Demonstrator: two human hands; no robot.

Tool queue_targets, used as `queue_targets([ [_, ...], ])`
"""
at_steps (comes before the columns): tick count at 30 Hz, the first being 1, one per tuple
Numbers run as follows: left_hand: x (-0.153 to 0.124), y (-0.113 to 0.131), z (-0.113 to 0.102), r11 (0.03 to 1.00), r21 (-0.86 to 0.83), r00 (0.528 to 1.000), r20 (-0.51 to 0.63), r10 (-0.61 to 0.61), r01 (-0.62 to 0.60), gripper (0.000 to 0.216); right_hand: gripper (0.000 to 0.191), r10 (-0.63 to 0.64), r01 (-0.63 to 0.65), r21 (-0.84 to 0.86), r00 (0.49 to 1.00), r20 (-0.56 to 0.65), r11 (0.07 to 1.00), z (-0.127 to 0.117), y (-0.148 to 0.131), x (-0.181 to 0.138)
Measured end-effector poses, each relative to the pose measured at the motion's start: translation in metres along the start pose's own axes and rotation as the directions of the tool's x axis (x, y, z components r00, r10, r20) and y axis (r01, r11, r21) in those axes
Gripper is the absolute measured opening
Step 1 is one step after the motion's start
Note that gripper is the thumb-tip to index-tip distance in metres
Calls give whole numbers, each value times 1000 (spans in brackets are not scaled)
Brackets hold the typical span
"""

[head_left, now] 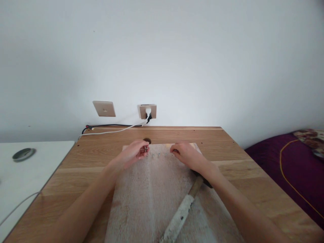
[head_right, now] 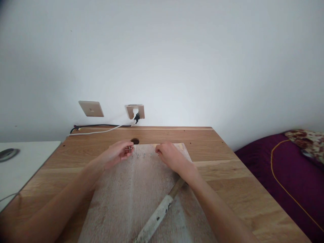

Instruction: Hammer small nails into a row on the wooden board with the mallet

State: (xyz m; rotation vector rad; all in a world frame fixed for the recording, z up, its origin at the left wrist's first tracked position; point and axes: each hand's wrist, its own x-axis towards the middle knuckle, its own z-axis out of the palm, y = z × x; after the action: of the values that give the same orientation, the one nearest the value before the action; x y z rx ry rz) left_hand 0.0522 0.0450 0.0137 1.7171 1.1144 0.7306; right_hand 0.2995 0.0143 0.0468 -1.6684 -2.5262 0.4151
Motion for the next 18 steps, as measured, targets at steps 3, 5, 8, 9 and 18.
queue_targets([
  [3, 0, -4, 9, 996, 89, 1000, -23, -9, 11, 46, 28, -22, 22, 43, 1000, 4, 999, -1, -8, 3],
  [5, -2, -4, 12, 980, 199, 999, -47, 23, -14, 38, 27, -28, 27, 56, 1000, 12, 998, 1, -15, 6],
  [8, -5, -3, 11, 932, 352, 996, 2, 88, -83, 19, 26, -28, 27, 55, 999, 18, 998, 5, -24, 11],
  [9, -6, -3, 10, 915, 388, 994, 43, 104, -112, 15, 26, -31, 30, 50, 999, 20, 998, 5, -25, 12],
  [18, -10, -9, 24, 862, 492, 992, 43, 117, -123, 16, 26, -109, 109, 0, 994, 5, 994, 6, -31, 22],
])
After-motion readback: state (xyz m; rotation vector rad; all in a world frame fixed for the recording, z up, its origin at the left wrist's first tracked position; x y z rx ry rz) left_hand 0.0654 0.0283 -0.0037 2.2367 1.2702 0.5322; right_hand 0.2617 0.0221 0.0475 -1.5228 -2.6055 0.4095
